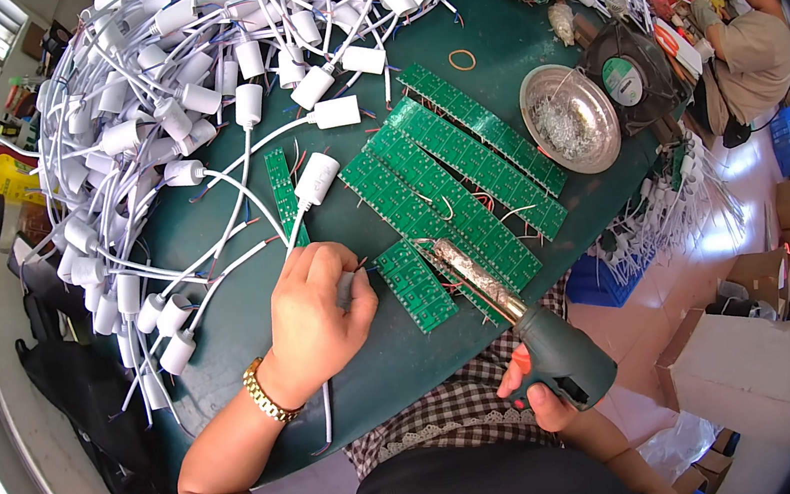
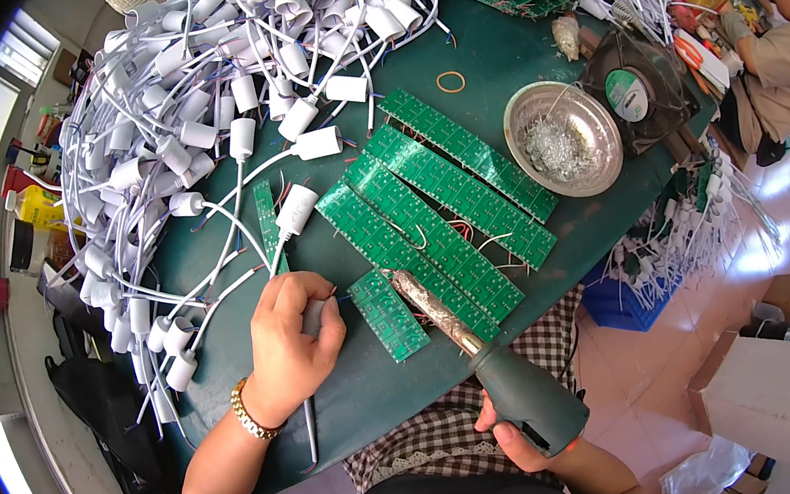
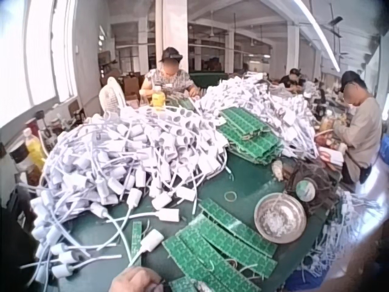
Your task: The person positions wires from light sockets onto circuit boards and solders them in place using a soldering gun.
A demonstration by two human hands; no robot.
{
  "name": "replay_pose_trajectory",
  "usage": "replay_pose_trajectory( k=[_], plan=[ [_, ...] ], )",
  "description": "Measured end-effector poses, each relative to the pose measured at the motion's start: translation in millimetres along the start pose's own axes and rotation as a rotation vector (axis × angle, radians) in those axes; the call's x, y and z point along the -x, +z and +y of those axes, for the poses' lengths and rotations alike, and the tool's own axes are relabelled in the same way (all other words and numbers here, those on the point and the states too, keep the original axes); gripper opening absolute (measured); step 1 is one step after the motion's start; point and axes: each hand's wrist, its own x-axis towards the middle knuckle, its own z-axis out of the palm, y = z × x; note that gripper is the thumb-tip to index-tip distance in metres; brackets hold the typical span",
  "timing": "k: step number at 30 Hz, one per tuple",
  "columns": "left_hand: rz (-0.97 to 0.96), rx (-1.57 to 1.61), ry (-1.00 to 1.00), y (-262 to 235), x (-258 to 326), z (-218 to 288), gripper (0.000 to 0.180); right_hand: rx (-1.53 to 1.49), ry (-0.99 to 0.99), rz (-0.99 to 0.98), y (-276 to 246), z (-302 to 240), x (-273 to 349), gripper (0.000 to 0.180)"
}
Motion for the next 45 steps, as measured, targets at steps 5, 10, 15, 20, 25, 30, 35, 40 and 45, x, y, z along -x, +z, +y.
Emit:
replay_pose_trajectory(
  k=[5,10,15,20,25,30,35,40,45],
  plan=[
    [-0.011,0.016,0.027,1.0,-2.7,0.8,0.016,0.026,-0.023,-0.051,-3.4,2.9,-0.5,0.043],
    [-0.011,0.034,-0.009,3.1,-1.5,-1.1,0.016,-0.019,0.085,-0.033,0.9,-4.4,-2.2,0.04],
    [0.021,0.034,-0.031,7.1,-0.8,-1.4,0.017,0.033,0.007,-0.038,1.8,-1.8,-4.6,0.039],
    [0.0,-0.014,-0.032,7.5,-1.8,0.6,0.018,0.243,0.029,-0.069,-0.7,3.6,2.9,0.036],
    [-0.012,-0.038,-0.013,6.8,-0.8,0.2,0.02,0.268,-0.037,-0.008,6.8,0.3,-7.1,0.026],
    [-0.012,-0.047,-0.024,6.2,-0.2,0.8,0.021,0.22,0.015,0.064,6.2,-3.6,-8.6,0.024],
    [-0.003,-0.047,-0.022,7.1,-1.2,2.6,0.021,0.205,0.066,-0.064,-5.2,2.1,-2.1,0.041],
    [0.004,-0.057,-0.01,9.9,-0.4,1.7,0.021,0.221,0.035,-0.053,-3.2,6.3,-2.4,0.041],
    [-0.014,-0.061,-0.028,10.5,-1.5,1.5,0.021,0.28,0.026,0.084,2.0,7.3,2.0,0.029]
  ],
)
